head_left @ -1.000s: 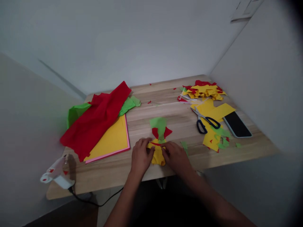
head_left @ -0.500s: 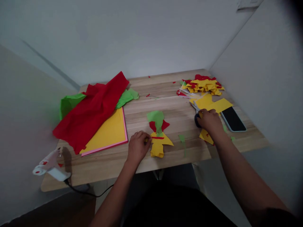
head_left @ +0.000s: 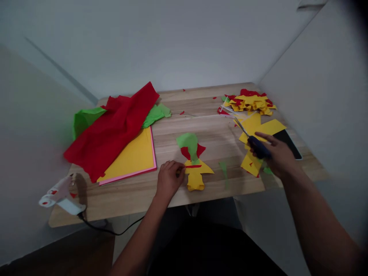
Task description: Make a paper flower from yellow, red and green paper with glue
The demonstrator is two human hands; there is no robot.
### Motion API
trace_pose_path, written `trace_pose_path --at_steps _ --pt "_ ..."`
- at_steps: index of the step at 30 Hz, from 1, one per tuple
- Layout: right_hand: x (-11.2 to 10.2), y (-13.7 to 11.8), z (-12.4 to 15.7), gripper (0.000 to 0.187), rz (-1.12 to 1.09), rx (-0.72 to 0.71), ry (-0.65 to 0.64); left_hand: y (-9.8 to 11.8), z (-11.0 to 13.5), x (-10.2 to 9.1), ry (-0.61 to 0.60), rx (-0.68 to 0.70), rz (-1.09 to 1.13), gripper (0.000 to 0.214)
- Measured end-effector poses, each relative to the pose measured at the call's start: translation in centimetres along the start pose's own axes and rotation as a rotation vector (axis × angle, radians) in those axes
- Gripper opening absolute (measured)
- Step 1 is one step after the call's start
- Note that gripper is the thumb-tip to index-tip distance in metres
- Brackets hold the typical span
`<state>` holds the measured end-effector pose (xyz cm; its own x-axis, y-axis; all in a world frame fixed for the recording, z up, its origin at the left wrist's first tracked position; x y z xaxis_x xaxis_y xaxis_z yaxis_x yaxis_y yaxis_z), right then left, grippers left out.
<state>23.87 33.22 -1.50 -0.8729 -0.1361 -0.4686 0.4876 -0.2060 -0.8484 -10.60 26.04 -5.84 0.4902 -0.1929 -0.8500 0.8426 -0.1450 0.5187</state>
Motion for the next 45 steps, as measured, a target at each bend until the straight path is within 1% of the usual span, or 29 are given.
trace_pose_path --at_steps 1,2,4,5,6,8,10,12,14,18,23,28,35,40,45 --pt "2.3 0.3 1.8 0.063 -0.244 0.028 -0.150 -0.1 0.0 0.0 0.001 -0.002 0.002 0.011" --pt "4.5 0.2 4.0 0.062 -0.430 0.057 -0.248 -0.1 -0.1 0.0 0.003 -0.001 -0.003 0.011" --pt "9.4 -0.3 8.5 0.057 -0.666 0.109 -0.409 -0.1 -0.1 0.1 0.002 0.008 -0.024 0.012" --pt "12.1 -0.4 10.6 0.055 -0.734 0.173 -0.501 -0.1 -0.1 0.2 0.001 0.014 -0.039 0.014" --pt "14.4 -0.5 12.3 0.056 -0.797 0.235 -0.556 0.0 0.0 0.2 -0.003 0.019 -0.056 0.015" --pt "18.4 -0.8 14.7 0.058 -0.880 0.309 -0.667 0.1 0.0 0.3 -0.015 0.023 -0.076 0.016" --pt "20.9 -1.0 15.4 0.057 -0.843 0.329 -0.736 0.1 0.1 0.2 -0.027 0.028 -0.070 0.018" --pt "22.3 -0.7 15.1 0.057 -0.819 0.359 -0.736 0.1 0.2 0.2 -0.032 0.034 -0.042 0.022" --pt "23.1 -0.3 14.5 0.058 -0.821 0.389 -0.708 -0.2 0.3 0.1 -0.013 0.028 0.003 0.023" --pt "24.1 -0.1 14.1 0.060 -0.809 0.397 -0.700 -1.2 0.5 0.1 0.045 -0.010 0.096 0.015" --pt "24.7 -0.1 13.8 0.062 -0.811 0.383 -0.689 -1.6 0.6 0.1 0.049 -0.051 0.147 0.025" --pt "25.0 0.1 13.4 0.064 -0.795 0.378 -0.670 -1.6 1.0 -0.5 0.073 -0.108 0.121 0.025" --pt "25.3 -0.5 12.7 0.063 -0.802 0.369 -0.661 -1.9 0.8 -0.3 0.058 -0.096 0.127 0.031" --pt "25.3 -0.6 11.8 0.059 -0.759 0.341 -0.637 -1.8 0.7 -0.3 0.048 -0.096 0.130 0.033" --pt "25.2 -0.3 11.7 0.060 -0.723 0.373 -0.623 -1.6 0.9 -0.5 0.055 -0.107 0.130 0.032"
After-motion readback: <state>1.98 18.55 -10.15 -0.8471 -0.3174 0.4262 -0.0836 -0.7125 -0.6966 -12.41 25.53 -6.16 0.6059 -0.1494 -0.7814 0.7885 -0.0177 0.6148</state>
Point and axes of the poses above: each hand's wrist, its own z-axis away from the middle knuckle, its own x-axis out of the palm, y = z × x, the point moved 8 cm from there along -z, towards the middle knuckle, and after that the axes turned 15 degrees about -y, right-handed, at the moved point
